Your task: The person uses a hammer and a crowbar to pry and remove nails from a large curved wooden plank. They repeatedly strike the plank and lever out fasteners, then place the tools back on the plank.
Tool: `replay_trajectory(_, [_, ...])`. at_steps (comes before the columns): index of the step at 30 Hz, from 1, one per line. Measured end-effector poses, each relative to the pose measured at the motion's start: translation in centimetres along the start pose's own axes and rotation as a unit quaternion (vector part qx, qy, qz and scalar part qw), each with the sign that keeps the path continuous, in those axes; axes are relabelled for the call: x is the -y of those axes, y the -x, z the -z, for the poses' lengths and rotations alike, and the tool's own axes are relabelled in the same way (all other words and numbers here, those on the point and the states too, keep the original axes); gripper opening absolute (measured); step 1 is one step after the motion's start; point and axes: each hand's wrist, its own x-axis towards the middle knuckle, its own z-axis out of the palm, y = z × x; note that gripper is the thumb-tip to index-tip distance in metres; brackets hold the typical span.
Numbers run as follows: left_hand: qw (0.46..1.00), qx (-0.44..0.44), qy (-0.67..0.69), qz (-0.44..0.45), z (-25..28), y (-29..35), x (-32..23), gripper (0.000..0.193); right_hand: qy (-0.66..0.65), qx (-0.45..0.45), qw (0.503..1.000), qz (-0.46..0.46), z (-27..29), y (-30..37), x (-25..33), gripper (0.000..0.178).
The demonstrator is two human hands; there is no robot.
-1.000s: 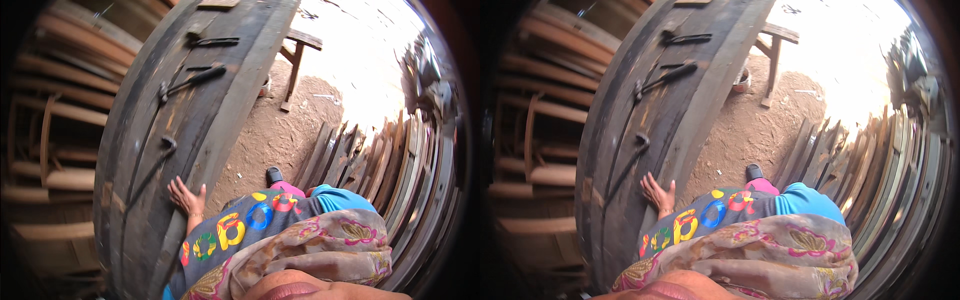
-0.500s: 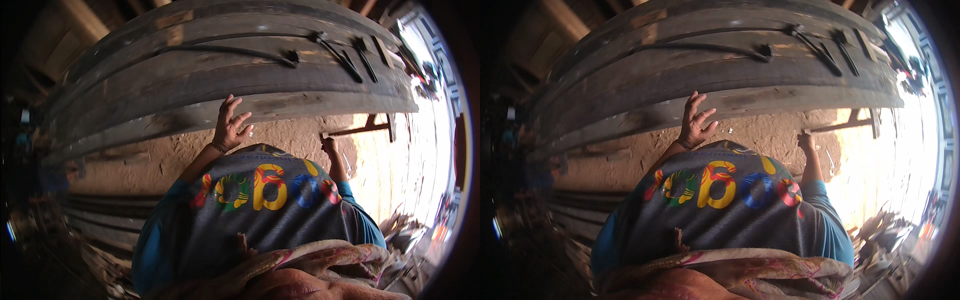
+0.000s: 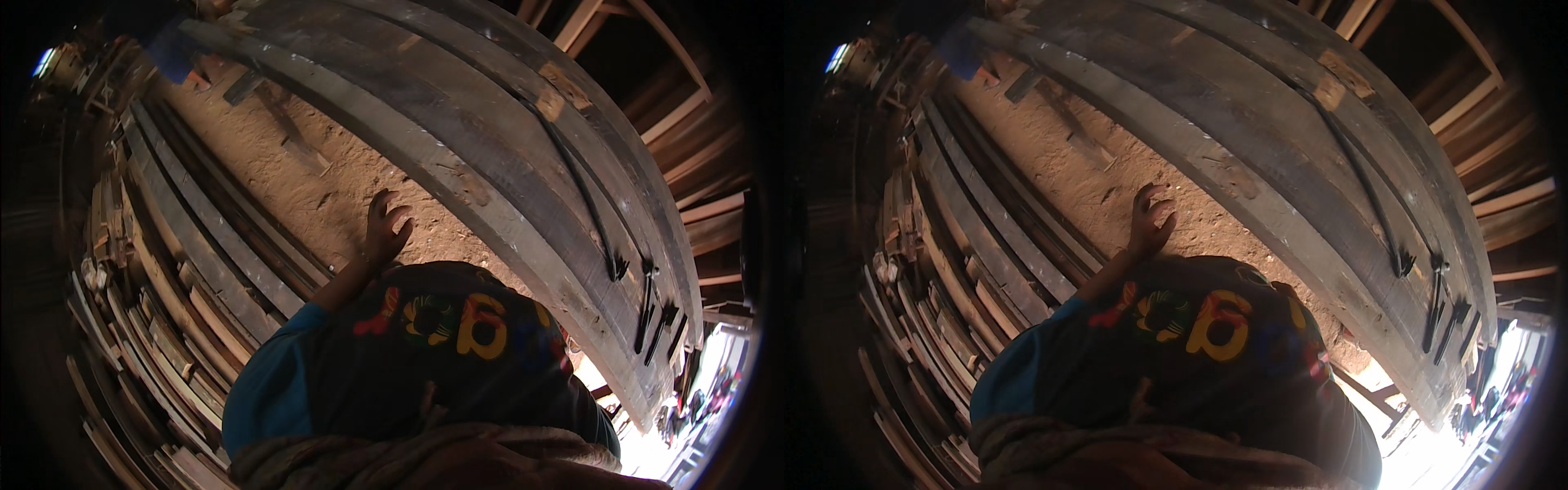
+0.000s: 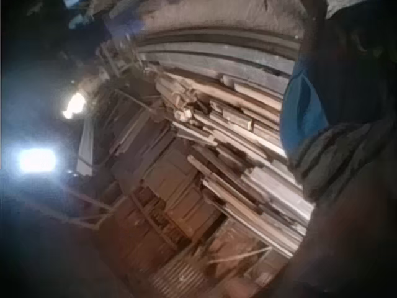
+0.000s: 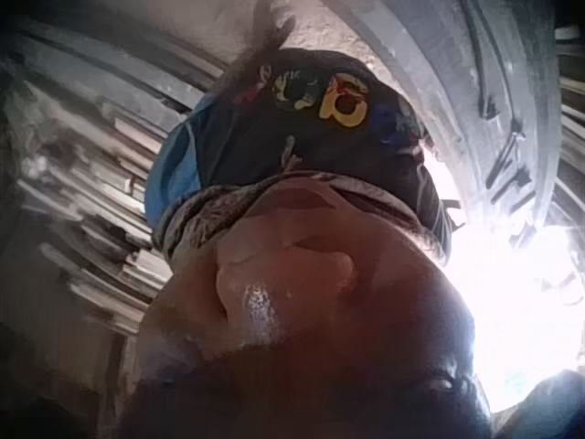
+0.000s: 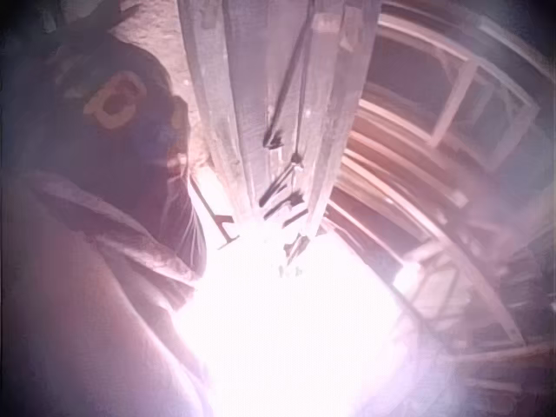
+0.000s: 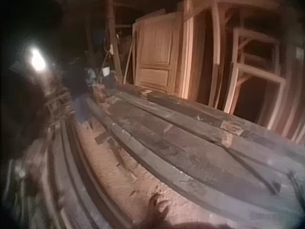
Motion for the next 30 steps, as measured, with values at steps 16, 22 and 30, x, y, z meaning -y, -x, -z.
replay_trajectory(16, [0.995,-0.015,-0.005,0.103,4.4,2.8,5.0,0.020,0.117,-0.009,0.989,0.087,-2.3,-2.8,5.4,0.032])
replay_trajectory(22, [0.998,0.062,0.015,0.024,1.6,-0.4,3.4,0.023,0.098,-0.012,0.994,0.045,-4.6,1.1,2.2,0.037])
replay_trajectory(30, [0.984,0.111,-0.026,-0.138,-2.8,-6.0,-1.1,0.048,-0.038,-0.018,0.999,0.025,-4.9,9.5,3.1,0.053])
